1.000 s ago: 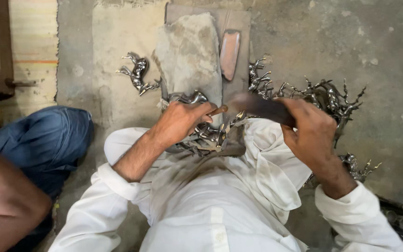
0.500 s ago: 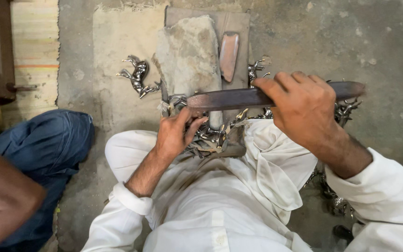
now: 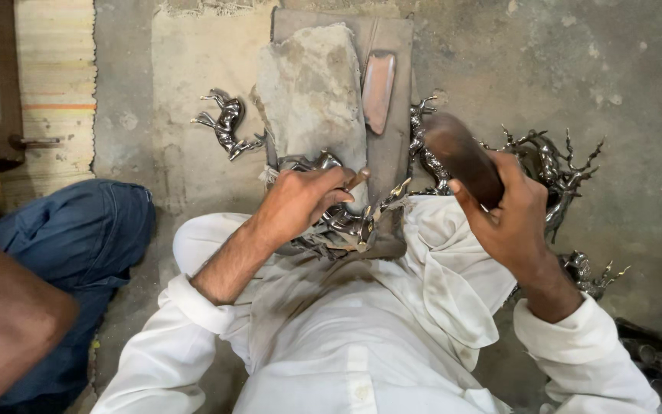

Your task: The person sits cross-legged on the floor and uses a wooden mallet with a small punch to hammer and refine details on silver metal animal figurines, holding each figurine steady and repositioning it between strikes.

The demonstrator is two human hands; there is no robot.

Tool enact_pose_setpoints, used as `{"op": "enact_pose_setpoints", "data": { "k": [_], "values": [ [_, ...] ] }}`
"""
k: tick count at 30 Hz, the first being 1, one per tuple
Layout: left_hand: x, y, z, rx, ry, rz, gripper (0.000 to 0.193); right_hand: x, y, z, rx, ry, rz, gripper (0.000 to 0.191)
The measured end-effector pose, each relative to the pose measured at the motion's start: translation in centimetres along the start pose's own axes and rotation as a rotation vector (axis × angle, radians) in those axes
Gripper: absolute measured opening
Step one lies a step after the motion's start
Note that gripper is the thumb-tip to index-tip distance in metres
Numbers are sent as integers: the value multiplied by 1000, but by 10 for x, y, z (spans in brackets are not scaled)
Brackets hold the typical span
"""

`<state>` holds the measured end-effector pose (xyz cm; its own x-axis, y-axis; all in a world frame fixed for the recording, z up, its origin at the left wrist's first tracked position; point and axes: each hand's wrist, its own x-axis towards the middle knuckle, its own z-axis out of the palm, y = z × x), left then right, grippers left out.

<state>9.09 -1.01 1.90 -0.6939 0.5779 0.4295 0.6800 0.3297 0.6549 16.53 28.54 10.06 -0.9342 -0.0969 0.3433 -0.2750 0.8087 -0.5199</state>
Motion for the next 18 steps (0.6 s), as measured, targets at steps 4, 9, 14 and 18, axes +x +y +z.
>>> {"op": "enact_pose_setpoints", "data": {
  "k": [4, 9, 14, 18],
  "values": [
    [-1, 3, -2, 24, -56, 27, 26, -14, 9, -1, -260, -57, -105, 49],
    [6, -2, -9, -166, 15, 27, 24, -21, 18, 4, -71, -102, 15, 44],
    [20, -7, -17, -180, -161, -33, 30, -27, 24, 18, 36, -234, 273, 44],
    [24, -5, -17, -132, -190, 1, 32, -41, 30, 32, 64, -22, 163, 40]
  ]
}}
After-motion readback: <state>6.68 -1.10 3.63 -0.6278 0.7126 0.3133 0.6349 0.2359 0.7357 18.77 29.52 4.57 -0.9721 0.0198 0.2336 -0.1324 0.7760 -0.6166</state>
